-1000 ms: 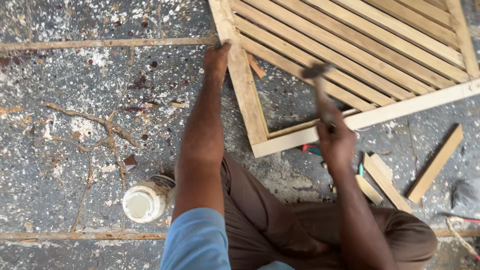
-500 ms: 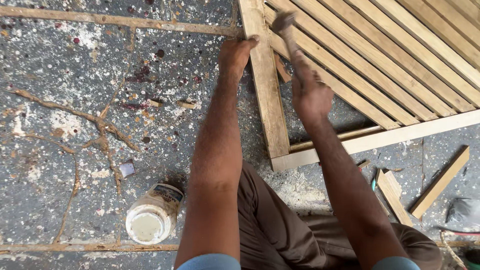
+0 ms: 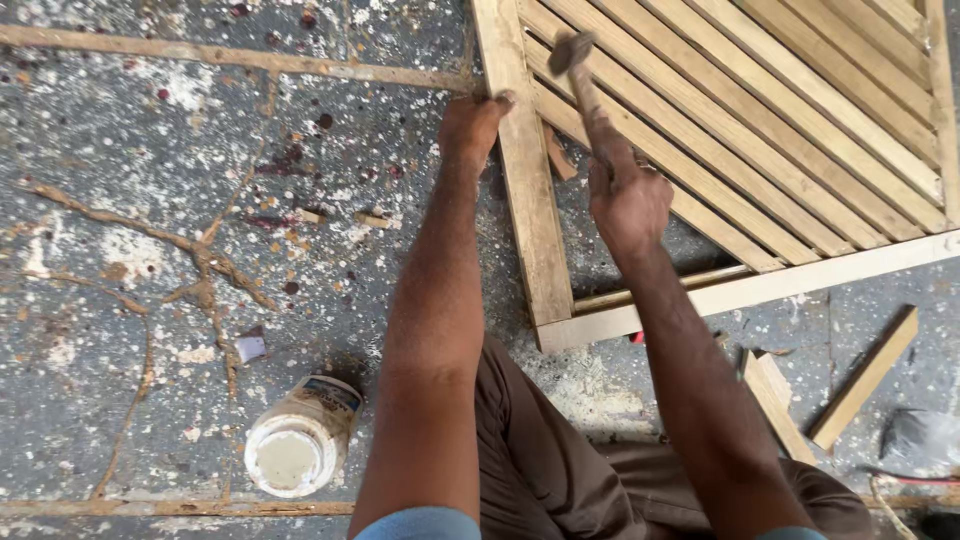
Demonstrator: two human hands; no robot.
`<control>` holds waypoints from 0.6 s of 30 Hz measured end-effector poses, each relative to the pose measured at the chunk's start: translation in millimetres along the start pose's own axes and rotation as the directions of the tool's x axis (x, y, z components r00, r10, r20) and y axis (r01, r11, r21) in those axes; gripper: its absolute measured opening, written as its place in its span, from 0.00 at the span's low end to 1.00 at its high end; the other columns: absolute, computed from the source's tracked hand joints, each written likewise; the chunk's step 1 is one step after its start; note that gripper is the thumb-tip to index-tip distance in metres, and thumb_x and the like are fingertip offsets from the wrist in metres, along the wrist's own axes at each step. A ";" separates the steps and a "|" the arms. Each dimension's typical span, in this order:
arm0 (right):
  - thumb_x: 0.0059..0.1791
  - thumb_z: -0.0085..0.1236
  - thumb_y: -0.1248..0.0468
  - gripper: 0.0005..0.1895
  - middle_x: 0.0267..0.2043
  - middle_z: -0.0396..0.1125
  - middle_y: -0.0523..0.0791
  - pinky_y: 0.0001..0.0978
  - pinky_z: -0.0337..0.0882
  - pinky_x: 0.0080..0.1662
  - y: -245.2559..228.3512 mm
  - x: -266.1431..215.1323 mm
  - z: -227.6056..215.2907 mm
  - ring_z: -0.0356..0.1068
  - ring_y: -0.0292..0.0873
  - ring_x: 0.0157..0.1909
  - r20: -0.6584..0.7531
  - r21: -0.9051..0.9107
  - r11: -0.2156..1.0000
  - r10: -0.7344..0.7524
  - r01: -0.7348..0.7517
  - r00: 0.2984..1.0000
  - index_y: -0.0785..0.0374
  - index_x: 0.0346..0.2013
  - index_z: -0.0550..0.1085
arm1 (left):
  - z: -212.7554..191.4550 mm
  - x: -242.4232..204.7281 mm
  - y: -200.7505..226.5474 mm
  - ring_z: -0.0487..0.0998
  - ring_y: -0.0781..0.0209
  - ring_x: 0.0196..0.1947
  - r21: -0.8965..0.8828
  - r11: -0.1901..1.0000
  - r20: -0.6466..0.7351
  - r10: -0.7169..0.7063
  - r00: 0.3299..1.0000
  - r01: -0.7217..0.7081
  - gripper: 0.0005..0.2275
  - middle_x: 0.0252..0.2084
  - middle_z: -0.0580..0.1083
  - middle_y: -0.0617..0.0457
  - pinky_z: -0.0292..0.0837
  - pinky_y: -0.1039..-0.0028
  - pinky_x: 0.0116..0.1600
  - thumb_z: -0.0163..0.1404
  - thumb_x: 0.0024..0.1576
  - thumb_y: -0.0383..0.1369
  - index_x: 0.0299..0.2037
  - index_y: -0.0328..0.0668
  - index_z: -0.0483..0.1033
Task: The person nails wooden slats into a frame by hand using a hammer. They place individual slats, apply liquid from a bottle, and hammer small nails to secure the pieces together on the floor.
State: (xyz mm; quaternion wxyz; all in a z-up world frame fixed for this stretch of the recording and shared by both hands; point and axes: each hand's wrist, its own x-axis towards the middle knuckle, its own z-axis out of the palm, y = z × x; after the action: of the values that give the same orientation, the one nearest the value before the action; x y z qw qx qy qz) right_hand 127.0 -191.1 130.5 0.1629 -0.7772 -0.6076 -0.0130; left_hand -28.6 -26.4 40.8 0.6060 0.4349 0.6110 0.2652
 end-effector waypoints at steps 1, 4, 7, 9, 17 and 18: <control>0.58 0.60 0.63 0.23 0.40 0.78 0.49 0.37 0.69 0.23 -2.8 -3.6 -3.2 0.70 0.42 0.21 -0.102 0.065 0.996 -0.061 0.068 0.993 0.52 0.68 0.69 | -0.3 1.4 -1.3 0.82 0.55 0.37 -0.013 0.999 -0.008 -0.034 0.999 0.034 0.15 0.38 0.82 0.51 0.77 0.62 0.44 0.62 0.50 0.45 0.39 0.43 0.85; 0.51 0.61 0.67 0.30 0.45 0.76 0.52 0.40 0.75 0.31 -6.3 -24.2 -9.9 0.76 0.50 0.30 -0.194 0.097 0.978 -0.166 0.187 0.967 0.55 0.69 0.68 | 3.4 -0.2 -18.4 0.82 0.52 0.37 -0.026 0.997 0.002 -0.066 0.998 0.066 0.18 0.39 0.81 0.48 0.79 0.59 0.44 0.63 0.50 0.46 0.42 0.40 0.84; 0.45 0.64 0.65 0.33 0.41 0.76 0.52 0.48 0.76 0.37 -10.7 1.3 -15.3 0.76 0.55 0.34 -0.118 -0.046 0.970 -0.243 0.240 0.963 0.51 0.66 0.71 | 2.8 12.2 -7.2 0.84 0.53 0.35 0.001 0.991 0.012 0.132 0.991 -0.132 0.18 0.36 0.84 0.47 0.78 0.62 0.43 0.62 0.49 0.46 0.41 0.40 0.85; 0.52 0.62 0.65 0.28 0.48 0.77 0.50 0.48 0.78 0.44 -11.5 -3.4 -25.7 0.78 0.53 0.42 -0.260 -0.006 0.947 -0.312 0.322 0.914 0.45 0.67 0.69 | 5.1 10.7 -13.2 0.83 0.57 0.35 0.069 0.981 0.000 0.184 0.983 -0.184 0.19 0.37 0.82 0.48 0.76 0.64 0.42 0.62 0.47 0.47 0.42 0.44 0.85; 0.49 0.61 0.65 0.31 0.44 0.76 0.54 0.52 0.76 0.41 -4.5 -3.3 -13.1 0.77 0.56 0.40 -0.038 -0.066 0.987 -0.152 0.149 0.988 0.43 0.66 0.68 | 6.9 22.5 -27.4 0.82 0.52 0.40 -0.013 0.966 0.012 0.259 0.966 -0.259 0.20 0.42 0.82 0.42 0.73 0.63 0.47 0.63 0.50 0.44 0.45 0.36 0.84; 0.48 0.60 0.65 0.32 0.46 0.77 0.53 0.50 0.77 0.42 -3.9 3.0 -14.6 0.78 0.54 0.42 -0.130 -0.046 0.976 -0.215 0.211 0.968 0.41 0.66 0.67 | 3.9 27.9 -21.6 0.79 0.52 0.42 0.066 0.951 -0.010 0.302 0.953 -0.301 0.20 0.44 0.80 0.41 0.70 0.64 0.50 0.64 0.51 0.45 0.46 0.37 0.85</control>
State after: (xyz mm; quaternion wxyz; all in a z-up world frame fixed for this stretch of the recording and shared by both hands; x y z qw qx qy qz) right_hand 126.6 -191.3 145.9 0.1889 -0.7072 -0.6750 -0.0923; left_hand -26.2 -13.8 7.7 0.5382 0.5396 0.5516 0.3390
